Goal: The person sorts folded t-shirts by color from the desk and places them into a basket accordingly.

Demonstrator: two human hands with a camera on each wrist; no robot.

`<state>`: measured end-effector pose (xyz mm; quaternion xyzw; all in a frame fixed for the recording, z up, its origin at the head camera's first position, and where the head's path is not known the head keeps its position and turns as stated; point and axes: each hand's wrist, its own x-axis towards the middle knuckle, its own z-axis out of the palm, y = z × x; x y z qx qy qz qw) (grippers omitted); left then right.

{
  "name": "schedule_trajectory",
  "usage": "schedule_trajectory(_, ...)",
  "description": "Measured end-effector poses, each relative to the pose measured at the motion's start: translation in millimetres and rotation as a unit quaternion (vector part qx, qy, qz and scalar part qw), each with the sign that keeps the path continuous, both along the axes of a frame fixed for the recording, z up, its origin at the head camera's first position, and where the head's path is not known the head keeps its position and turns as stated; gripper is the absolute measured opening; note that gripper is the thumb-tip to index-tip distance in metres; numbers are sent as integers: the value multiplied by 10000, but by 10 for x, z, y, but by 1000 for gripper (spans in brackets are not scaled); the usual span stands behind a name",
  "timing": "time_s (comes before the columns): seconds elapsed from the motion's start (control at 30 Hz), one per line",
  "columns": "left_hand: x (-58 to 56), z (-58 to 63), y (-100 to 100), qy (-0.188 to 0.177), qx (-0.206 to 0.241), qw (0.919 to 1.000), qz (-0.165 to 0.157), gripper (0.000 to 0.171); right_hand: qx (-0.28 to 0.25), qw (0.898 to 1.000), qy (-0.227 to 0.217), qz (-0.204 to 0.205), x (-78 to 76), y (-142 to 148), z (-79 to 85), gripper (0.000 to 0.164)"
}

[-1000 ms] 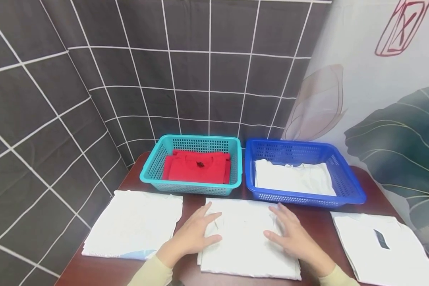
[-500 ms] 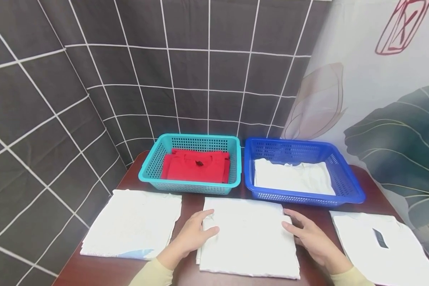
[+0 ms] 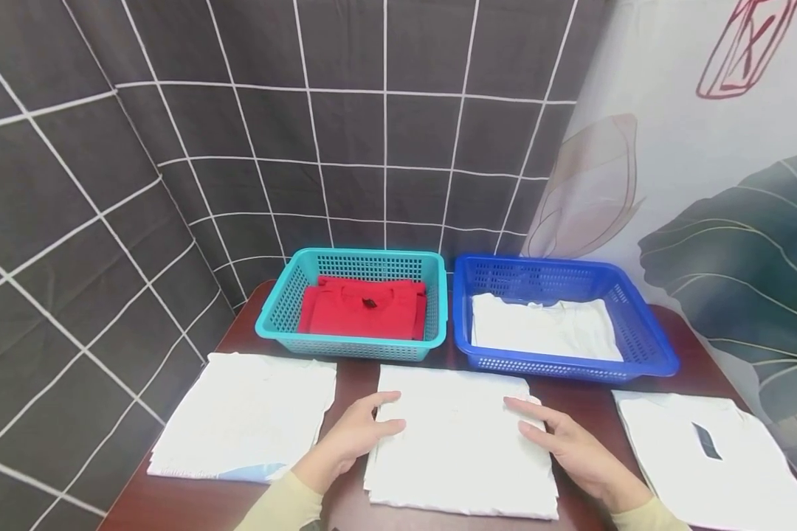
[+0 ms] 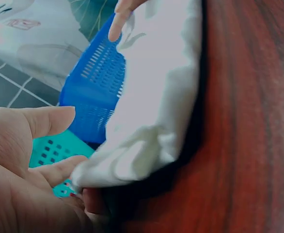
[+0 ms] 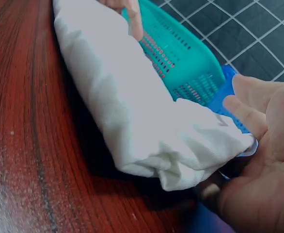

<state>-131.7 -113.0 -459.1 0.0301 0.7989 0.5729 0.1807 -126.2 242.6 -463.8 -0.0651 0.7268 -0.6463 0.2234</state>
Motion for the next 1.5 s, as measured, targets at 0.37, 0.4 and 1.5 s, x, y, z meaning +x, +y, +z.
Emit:
schedule_trajectory(0.37,-95,-43,-25,184,-52,9944,-1035,64,708,9971,257,-112,-76,-44,-106,58)
schedule_trajectory(0.4,-101,-46,-32,194,-59,9938,-1092,65,787,9961,367,-121,-79,-46,-114,59)
schedule_trajectory(1.5,95,285,-157,1548,-254,9812,-1124,62,1665,9655,1682,-1082,252,-70,394,58)
